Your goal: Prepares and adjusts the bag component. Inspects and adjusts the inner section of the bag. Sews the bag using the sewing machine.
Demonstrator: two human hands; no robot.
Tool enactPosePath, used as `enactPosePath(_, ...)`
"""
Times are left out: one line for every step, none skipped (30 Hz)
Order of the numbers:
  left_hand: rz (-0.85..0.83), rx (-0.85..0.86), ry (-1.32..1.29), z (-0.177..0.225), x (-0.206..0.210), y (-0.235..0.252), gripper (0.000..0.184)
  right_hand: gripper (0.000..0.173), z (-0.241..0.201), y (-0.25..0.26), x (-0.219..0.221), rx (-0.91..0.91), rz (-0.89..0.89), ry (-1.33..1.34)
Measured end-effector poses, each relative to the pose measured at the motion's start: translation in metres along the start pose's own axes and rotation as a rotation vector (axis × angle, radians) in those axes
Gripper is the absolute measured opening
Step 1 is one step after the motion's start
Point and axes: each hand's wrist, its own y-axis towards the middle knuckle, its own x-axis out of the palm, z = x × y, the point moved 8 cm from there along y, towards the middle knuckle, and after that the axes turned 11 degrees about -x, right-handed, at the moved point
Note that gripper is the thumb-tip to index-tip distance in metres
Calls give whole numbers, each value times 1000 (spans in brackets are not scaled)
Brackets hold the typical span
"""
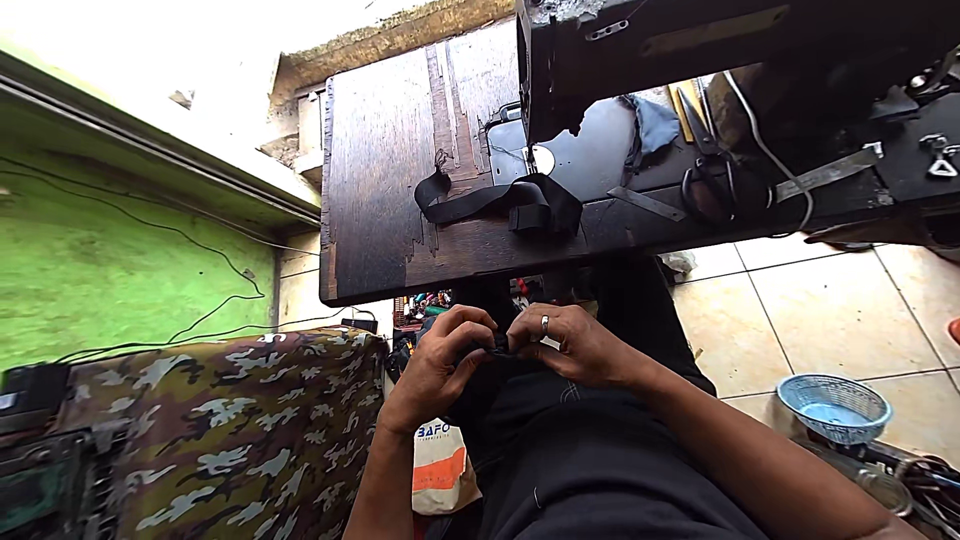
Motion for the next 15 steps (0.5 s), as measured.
enactPosePath(9, 7, 0, 1, -1, -1, 15, 12, -1, 0, 0, -12, -1, -14)
enactPosePath(24, 15, 8, 1, -2, -3, 14, 12, -2, 0, 0, -19, 1, -24)
enactPosePath(44, 18, 23, 2, -2, -4, 15, 12, -3, -1, 0, -19, 3, -30)
enactPosePath(64, 18, 38, 3, -1, -6, 16, 12, -3, -3, 1, -18, 3, -35)
enactPosePath(77, 18, 52, 3, -1, -8, 17, 12, -3, -4, 2, -17, 1, -38)
enactPosePath(85, 19, 60, 2, -1, -10, 17, 12, -3, -5, 3, -16, -1, -39)
enactPosePath(88, 19, 63, 2, -1, -11, 17, 12, -3, -6, 4, -14, -4, -38)
enactPosePath(88, 20, 64, 2, -1, -11, 16, 12, -2, -7, 5, -10, -7, -34)
enactPosePath(84, 23, 61, 3, -1, -11, 16, 12, -2, -8, 5, -6, -7, -30)
enactPosePath(82, 23, 54, 3, -1, -10, 17, 12, -1, -9, 5, 1, -7, -27)
enactPosePath(83, 22, 48, 2, -2, -9, 20, 12, 0, -10, 5, 10, -5, -24)
enactPosePath(82, 18, 47, 1, -4, -8, 23, 13, 1, -10, 5, 19, -2, -22)
enactPosePath(77, 6, 47, -1, -5, -7, 27, 13, 3, -11, 5, 30, 1, -23)
enactPosePath(66, -10, 48, -4, -6, -6, 29, 13, 4, -12, 4, 45, 1, -21)
enactPosePath(60, -24, 55, -6, -7, -4, 28, 14, 6, -12, 4, 62, -2, -13)
